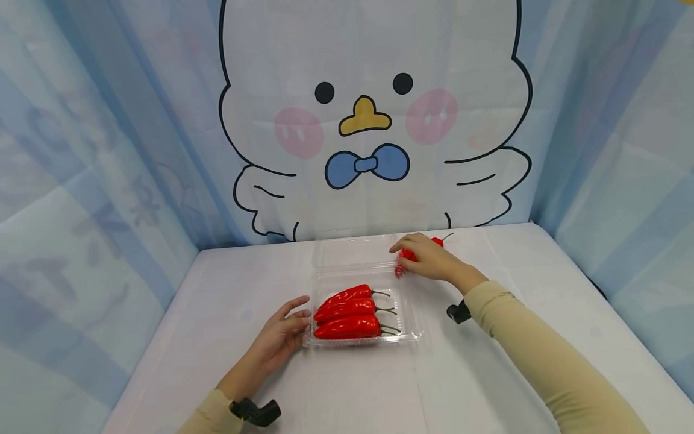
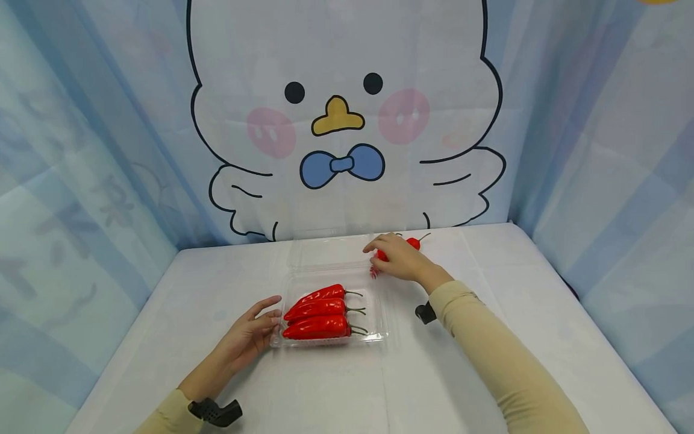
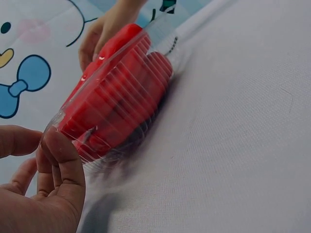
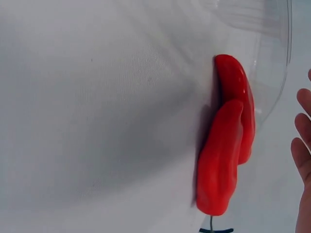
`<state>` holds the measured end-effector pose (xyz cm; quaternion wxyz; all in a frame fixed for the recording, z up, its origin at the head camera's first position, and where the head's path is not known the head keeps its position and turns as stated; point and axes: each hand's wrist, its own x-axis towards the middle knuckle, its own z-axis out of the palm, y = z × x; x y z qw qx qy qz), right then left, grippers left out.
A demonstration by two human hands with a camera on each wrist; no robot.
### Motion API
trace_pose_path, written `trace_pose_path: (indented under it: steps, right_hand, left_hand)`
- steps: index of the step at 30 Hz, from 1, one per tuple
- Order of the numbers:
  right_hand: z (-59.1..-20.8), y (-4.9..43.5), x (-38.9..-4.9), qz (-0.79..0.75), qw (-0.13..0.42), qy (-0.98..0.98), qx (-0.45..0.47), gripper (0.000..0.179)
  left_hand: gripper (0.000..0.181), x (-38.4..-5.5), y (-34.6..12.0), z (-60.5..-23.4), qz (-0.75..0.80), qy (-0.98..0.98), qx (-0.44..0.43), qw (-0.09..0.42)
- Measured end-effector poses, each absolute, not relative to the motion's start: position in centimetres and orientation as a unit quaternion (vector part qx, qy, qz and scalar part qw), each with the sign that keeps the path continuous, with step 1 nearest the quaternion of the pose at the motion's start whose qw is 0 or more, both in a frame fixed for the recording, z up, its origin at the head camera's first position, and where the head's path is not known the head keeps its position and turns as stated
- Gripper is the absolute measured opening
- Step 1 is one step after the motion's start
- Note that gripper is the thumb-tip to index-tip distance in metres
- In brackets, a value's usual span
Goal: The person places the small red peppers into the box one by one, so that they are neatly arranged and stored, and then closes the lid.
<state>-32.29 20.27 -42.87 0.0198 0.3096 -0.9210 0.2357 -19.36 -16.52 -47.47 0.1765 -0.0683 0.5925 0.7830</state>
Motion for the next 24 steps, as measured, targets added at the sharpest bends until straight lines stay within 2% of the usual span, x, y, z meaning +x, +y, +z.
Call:
trace_pose_path:
  steps: [12, 19, 24]
  right_hand:
    - [-44.6, 23.7, -33.8, 0.228, 0.035, -0.939, 0.253, 0.031]
    - [-45.8, 24.8, -34.4, 0.178, 0.057, -0.954, 0.232, 0.044]
    - [-46.5, 25.4, -34.5, 0.161, 0.050, -0.962, 0.214, 0.049]
  left_hand:
    - [0.059, -19.3, -16.5, -47.4, 0.779, 0.597, -0.071, 0.178]
    - [0.059, -19.3, -16.4, -47.3, 0.779, 0.598, -0.081, 0.169]
    - [0.058, -19.2, -16.3, -47.3, 0.777, 0.602, -0.084, 0.165]
